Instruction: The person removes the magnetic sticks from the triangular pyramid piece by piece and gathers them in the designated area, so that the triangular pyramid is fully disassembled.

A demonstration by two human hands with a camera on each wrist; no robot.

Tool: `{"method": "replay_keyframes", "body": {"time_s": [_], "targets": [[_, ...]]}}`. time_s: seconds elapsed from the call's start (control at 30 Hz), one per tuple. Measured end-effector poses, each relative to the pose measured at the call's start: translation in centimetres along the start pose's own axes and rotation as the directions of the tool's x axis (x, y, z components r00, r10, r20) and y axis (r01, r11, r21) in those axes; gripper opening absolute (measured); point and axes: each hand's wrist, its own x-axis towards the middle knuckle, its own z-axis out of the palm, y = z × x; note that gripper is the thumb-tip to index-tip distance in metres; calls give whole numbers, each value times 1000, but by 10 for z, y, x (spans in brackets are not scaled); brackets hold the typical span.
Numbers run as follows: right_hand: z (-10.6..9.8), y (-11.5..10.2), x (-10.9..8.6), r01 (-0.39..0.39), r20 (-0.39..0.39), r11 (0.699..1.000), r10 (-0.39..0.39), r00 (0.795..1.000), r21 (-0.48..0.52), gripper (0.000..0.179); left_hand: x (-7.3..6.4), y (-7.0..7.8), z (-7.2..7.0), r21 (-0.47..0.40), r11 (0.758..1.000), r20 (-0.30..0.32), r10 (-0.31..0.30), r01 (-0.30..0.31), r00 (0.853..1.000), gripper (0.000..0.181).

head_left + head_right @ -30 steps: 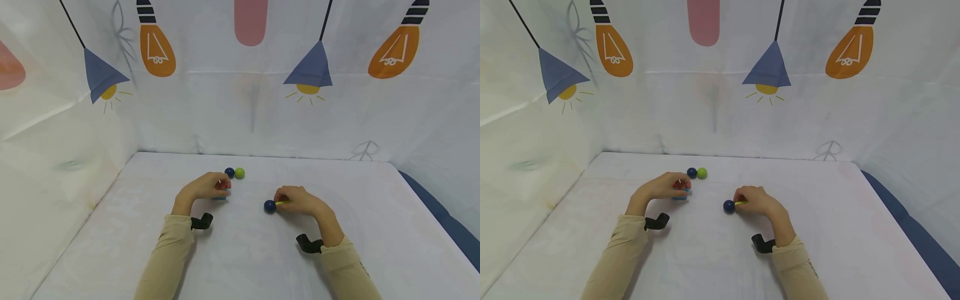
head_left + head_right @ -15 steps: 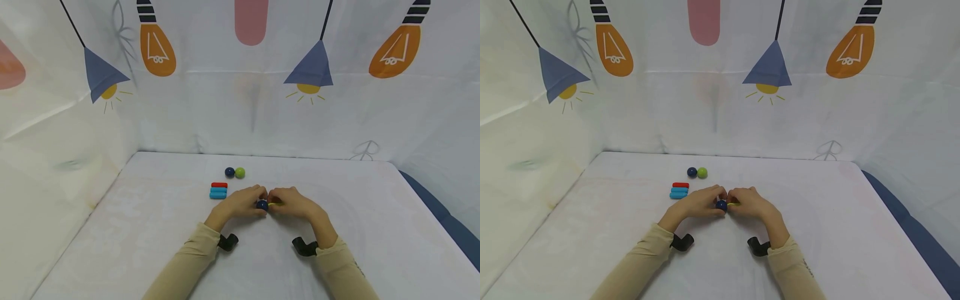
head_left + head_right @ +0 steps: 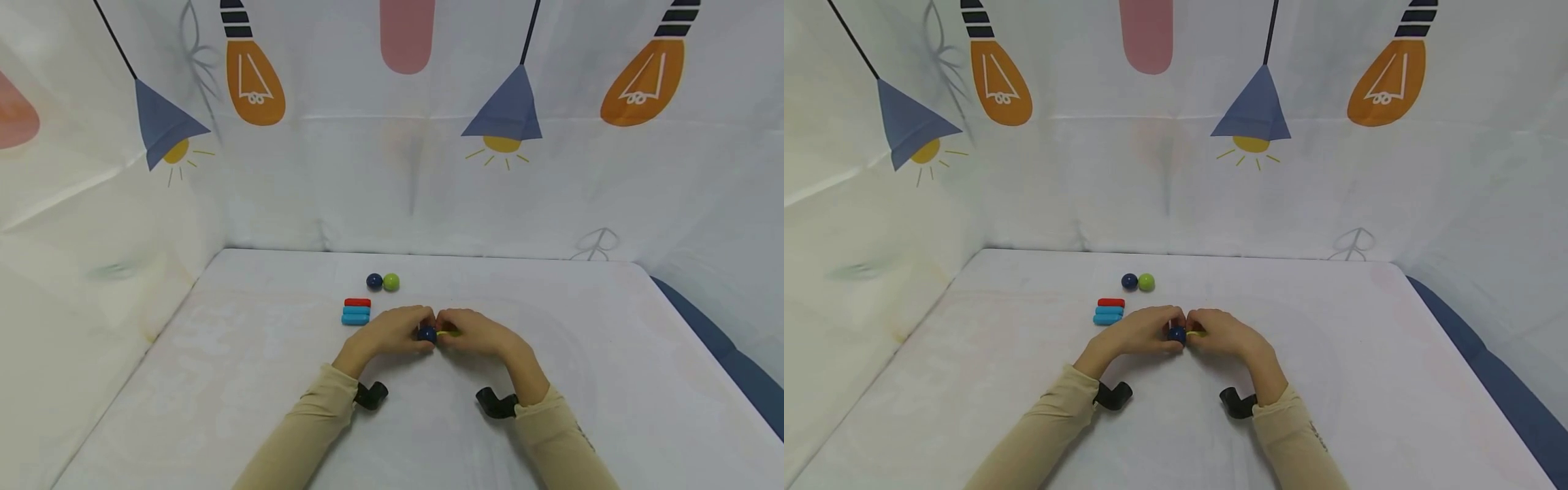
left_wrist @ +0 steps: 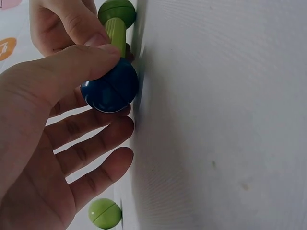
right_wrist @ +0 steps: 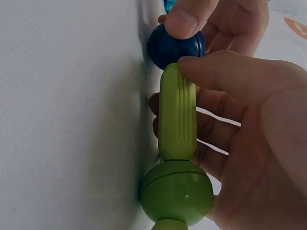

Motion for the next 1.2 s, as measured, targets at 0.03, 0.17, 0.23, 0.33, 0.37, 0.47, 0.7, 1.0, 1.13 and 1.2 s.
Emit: {"method": "replay_keyframes", "body": {"time_s": [0.03, 0.17, 0.23, 0.33, 0.37, 0.47, 0.7, 1.0, 1.13, 1.2], "targets": [[0, 0, 0, 1, 0, 1000, -1, 1000, -2, 5, 0, 0, 0, -1, 1000, 1, 2, -2, 1000, 28], [0, -1, 0, 2, -7, 1000, -2, 1000, -12, 5, 0, 0, -1, -2, 1000, 3, 6, -6, 1000, 27], [0, -2, -1, 4, -11, 1000, -5, 1000, -17, 5, 0, 0, -1, -5, 1000, 6, 9, -9, 1000, 27], [0, -2, -1, 11, -15, 1000, -12, 1000, -22, 5, 0, 1, -2, -12, 1000, 8, 16, -16, 1000, 27], [0, -1, -1, 13, -14, 1000, -13, 1000, -26, 5, 0, 1, -2, -19, 1000, 8, 21, -21, 1000, 26], [0, 0, -1, 14, -13, 999, -15, 1000, -38, 5, 1, 1, -3, -36, 999, 4, 35, -34, 999, 26], [1, 1, 0, 8, -7, 999, -8, 1000, -46, 5, 2, -1, -2, -50, 998, 6, 48, -48, 999, 25], [0, 0, -1, 25, -1, 998, -25, 1000, -58, 8, 0, -7, -5, -10, 1000, -31, 25, -25, 999, 31], [1, 1, -1, 29, 3, 998, -28, 1000, -54, 8, -3, -15, -12, -78, 997, -93, -27, 19, 995, 34], [2, 1, 0, 22, 6, 998, -22, 1000, -55, 8, -6, -20, -17, -111, 993, -136, -51, 36, 989, 35]]}}
